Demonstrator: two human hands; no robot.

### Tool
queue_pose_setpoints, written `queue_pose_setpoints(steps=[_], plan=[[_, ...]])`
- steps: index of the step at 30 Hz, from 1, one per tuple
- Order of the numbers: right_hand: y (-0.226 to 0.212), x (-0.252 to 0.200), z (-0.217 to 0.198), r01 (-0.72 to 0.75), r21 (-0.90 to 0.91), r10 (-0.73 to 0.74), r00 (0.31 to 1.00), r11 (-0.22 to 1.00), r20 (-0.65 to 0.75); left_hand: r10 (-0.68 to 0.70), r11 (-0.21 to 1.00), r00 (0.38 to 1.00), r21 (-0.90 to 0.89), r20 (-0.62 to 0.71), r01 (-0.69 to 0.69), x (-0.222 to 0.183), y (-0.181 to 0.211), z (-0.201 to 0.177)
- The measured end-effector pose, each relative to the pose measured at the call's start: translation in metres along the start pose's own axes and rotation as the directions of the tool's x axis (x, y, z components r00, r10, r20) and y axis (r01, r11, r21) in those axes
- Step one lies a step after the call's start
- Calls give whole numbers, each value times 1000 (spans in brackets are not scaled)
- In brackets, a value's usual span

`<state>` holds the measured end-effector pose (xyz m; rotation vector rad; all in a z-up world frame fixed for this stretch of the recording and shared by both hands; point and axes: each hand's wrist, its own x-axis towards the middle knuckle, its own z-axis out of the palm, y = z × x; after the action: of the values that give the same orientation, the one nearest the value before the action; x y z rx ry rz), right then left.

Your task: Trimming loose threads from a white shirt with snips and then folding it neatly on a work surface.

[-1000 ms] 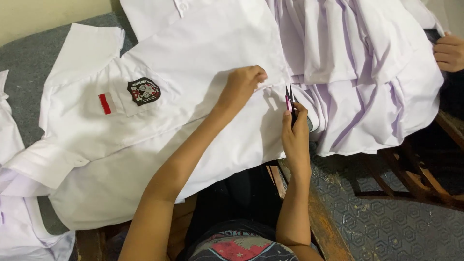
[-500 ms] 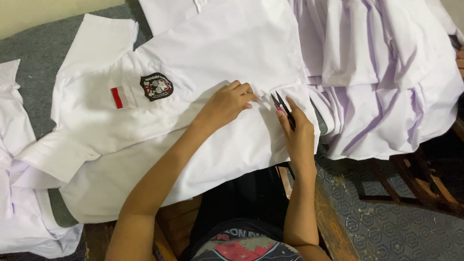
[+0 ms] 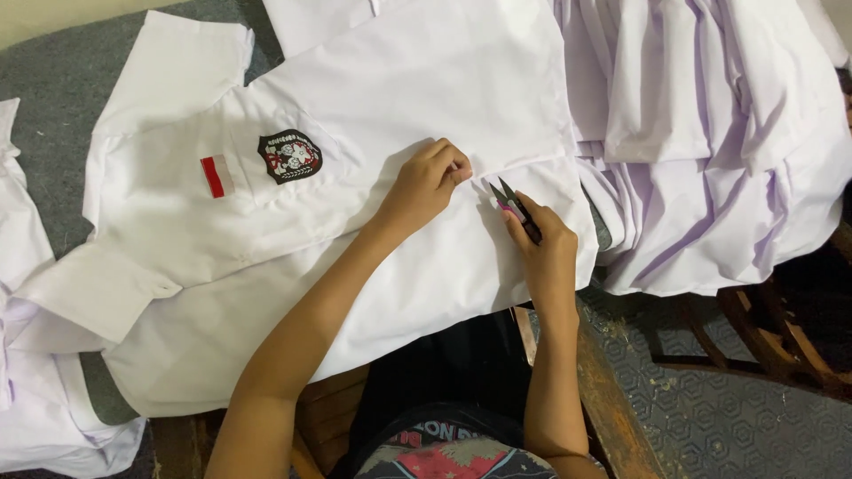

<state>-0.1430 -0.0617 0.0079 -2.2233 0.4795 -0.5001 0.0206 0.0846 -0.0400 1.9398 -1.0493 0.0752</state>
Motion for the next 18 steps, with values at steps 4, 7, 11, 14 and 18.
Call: queue_pose_setpoints(steps=[4,7,11,14,18], plan=[[-3,0,0,-14,11,14,1000,1000,15,-63,996,998,-70,-6,62,-2,-6,1],[-2,2,2,4,3,-4,1000,1000,9,-113,986,993,-126,-23,110,-4,-9,4],[-4,7,11,38,-40,-37,999,998,14,-196,964,980,-187,-27,187,-3,2,-3],[-6,12,17,54,-72,-53,999,996,13,-249,953,968,-185,-19,241,-2,5,-6],[-9,17,21,62,-118,-58,998,991,33,-236,965,971,-126,-28,231,-4,6,-8]])
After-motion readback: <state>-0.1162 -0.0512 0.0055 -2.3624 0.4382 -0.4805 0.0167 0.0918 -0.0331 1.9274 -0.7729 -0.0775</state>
